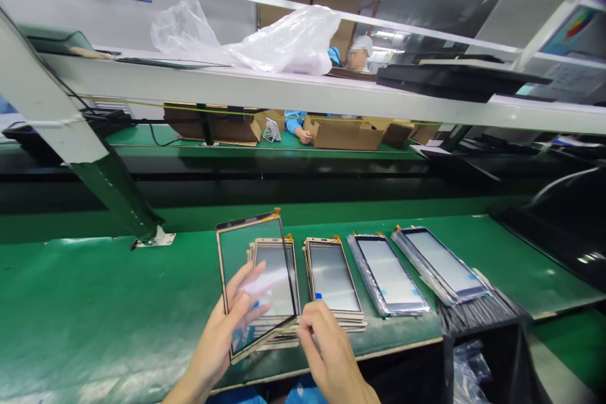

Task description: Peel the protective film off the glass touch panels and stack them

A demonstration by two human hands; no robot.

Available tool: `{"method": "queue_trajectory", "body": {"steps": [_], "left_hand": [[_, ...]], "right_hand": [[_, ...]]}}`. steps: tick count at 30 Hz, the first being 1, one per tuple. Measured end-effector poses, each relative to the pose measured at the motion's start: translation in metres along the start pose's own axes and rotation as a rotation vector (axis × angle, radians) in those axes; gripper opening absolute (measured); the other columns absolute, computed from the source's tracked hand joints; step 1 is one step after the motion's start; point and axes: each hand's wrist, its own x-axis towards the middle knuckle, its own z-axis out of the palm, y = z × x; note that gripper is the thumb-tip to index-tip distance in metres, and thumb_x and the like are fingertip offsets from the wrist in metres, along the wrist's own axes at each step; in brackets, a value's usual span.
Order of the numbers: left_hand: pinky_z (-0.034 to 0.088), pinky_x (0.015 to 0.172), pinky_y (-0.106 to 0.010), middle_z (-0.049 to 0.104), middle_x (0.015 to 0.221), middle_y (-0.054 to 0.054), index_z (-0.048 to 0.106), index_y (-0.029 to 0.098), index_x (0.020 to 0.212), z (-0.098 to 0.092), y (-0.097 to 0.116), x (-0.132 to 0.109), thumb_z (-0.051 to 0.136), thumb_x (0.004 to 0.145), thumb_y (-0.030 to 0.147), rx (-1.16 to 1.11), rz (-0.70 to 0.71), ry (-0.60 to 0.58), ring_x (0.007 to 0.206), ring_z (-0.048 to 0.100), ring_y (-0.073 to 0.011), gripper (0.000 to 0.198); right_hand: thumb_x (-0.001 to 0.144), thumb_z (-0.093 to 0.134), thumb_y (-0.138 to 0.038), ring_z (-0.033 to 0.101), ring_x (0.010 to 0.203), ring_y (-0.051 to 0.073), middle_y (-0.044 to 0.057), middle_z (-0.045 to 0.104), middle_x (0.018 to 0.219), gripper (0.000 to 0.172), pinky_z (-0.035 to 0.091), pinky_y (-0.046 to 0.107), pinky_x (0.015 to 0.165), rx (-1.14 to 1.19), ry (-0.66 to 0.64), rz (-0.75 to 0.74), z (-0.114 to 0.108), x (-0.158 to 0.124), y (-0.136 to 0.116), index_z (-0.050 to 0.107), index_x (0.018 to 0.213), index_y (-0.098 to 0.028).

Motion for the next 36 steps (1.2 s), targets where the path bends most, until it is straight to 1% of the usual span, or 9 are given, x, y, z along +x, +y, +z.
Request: {"method": "queue_trajectory", "body": {"steps": [3, 7, 9, 13, 15, 20, 22, 32, 36], "left_hand": [[0.046, 0.094, -0.040, 0.054, 0.135, -0.011, 0.048, 0.025, 0.131, -0.007, -0.010, 0.002, 0.064, 0.082, 0.040, -0.017, -0.067, -0.032, 0.120, 0.054, -0.0313, 0.053], [0.051, 0.082, -0.039, 0.063, 0.124, -0.016, 0.049, 0.018, 0.130, -0.011, -0.028, 0.001, 0.057, 0.079, 0.062, -0.173, -0.276, -0.144, 0.107, 0.062, -0.0322, 0.068], [0.052, 0.079, -0.038, 0.062, 0.124, -0.017, 0.049, 0.019, 0.131, -0.012, -0.034, -0.002, 0.051, 0.076, 0.071, -0.251, -0.302, -0.192, 0.107, 0.062, -0.0319, 0.076], [0.052, 0.081, -0.036, 0.058, 0.130, -0.015, 0.044, 0.025, 0.134, -0.015, -0.029, -0.006, 0.066, 0.078, 0.049, -0.212, -0.244, -0.153, 0.111, 0.060, -0.0299, 0.065], [0.051, 0.085, -0.036, 0.056, 0.133, -0.014, 0.042, 0.025, 0.135, -0.018, -0.020, -0.006, 0.069, 0.079, 0.036, -0.167, -0.183, -0.070, 0.114, 0.059, -0.0302, 0.063], [0.051, 0.087, -0.038, 0.055, 0.134, -0.013, 0.039, 0.026, 0.137, -0.013, 0.001, -0.002, 0.064, 0.083, 0.036, -0.131, 0.014, 0.095, 0.116, 0.057, -0.0314, 0.061], [0.052, 0.086, -0.037, 0.056, 0.134, -0.011, 0.039, 0.027, 0.137, -0.009, 0.004, -0.002, 0.063, 0.084, 0.035, -0.127, 0.056, 0.120, 0.116, 0.057, -0.0307, 0.059], [0.053, 0.087, -0.037, 0.061, 0.128, -0.011, 0.045, 0.026, 0.133, 0.004, 0.000, -0.019, 0.066, 0.082, 0.037, -0.077, 0.117, 0.174, 0.113, 0.059, -0.0314, 0.056], [0.054, 0.087, -0.036, 0.059, 0.130, -0.008, 0.046, 0.030, 0.130, 0.012, -0.003, -0.005, 0.063, 0.084, 0.036, -0.078, 0.295, 0.272, 0.115, 0.058, -0.0286, 0.050]], "right_hand": [[0.094, 0.037, -0.023, 0.057, 0.072, 0.016, 0.004, 0.056, 0.086, 0.014, 0.048, 0.029, 0.062, 0.261, -0.214, -0.004, 0.005, 0.025, -0.022, 0.047, 0.084, -0.022], [0.095, 0.035, -0.033, 0.066, 0.077, 0.015, 0.004, 0.063, 0.095, 0.015, 0.049, 0.025, 0.054, 0.811, -0.432, 0.245, 0.006, 0.098, -0.046, 0.038, 0.083, -0.024], [0.094, 0.037, -0.029, 0.066, 0.090, 0.015, 0.004, 0.065, 0.096, 0.015, 0.052, 0.028, 0.068, 0.789, -0.160, 0.216, -0.008, 0.139, -0.045, 0.035, 0.080, -0.024], [0.091, 0.047, -0.028, 0.061, 0.101, 0.018, 0.007, 0.062, 0.102, 0.011, 0.050, 0.038, 0.083, 0.290, 0.886, -0.099, -0.051, 0.165, -0.020, 0.038, 0.085, -0.024], [0.090, 0.049, -0.026, 0.061, 0.096, 0.020, 0.006, 0.061, 0.098, 0.008, 0.049, 0.042, 0.085, 0.175, 1.031, -0.142, -0.058, 0.140, -0.005, 0.043, 0.085, -0.024], [0.087, 0.053, -0.021, 0.060, 0.071, 0.018, 0.001, 0.060, 0.078, 0.006, 0.053, 0.031, 0.065, 0.186, 0.292, 0.179, -0.010, 0.031, 0.014, 0.058, 0.087, -0.024], [0.087, 0.052, -0.019, 0.059, 0.071, 0.016, 0.001, 0.059, 0.079, 0.006, 0.052, 0.027, 0.063, 0.223, 0.149, 0.204, 0.011, 0.003, 0.015, 0.057, 0.088, -0.022], [0.094, 0.042, -0.023, 0.052, 0.066, 0.015, 0.000, 0.050, 0.073, 0.017, 0.045, 0.026, 0.060, 0.187, 0.131, 0.162, 0.020, 0.006, 0.009, 0.050, 0.078, -0.023], [0.094, 0.043, -0.030, 0.053, 0.062, 0.016, -0.001, 0.052, 0.070, 0.021, 0.047, 0.028, 0.057, 0.188, 0.165, 0.121, 0.020, -0.024, 0.003, 0.051, 0.075, -0.025]]}}
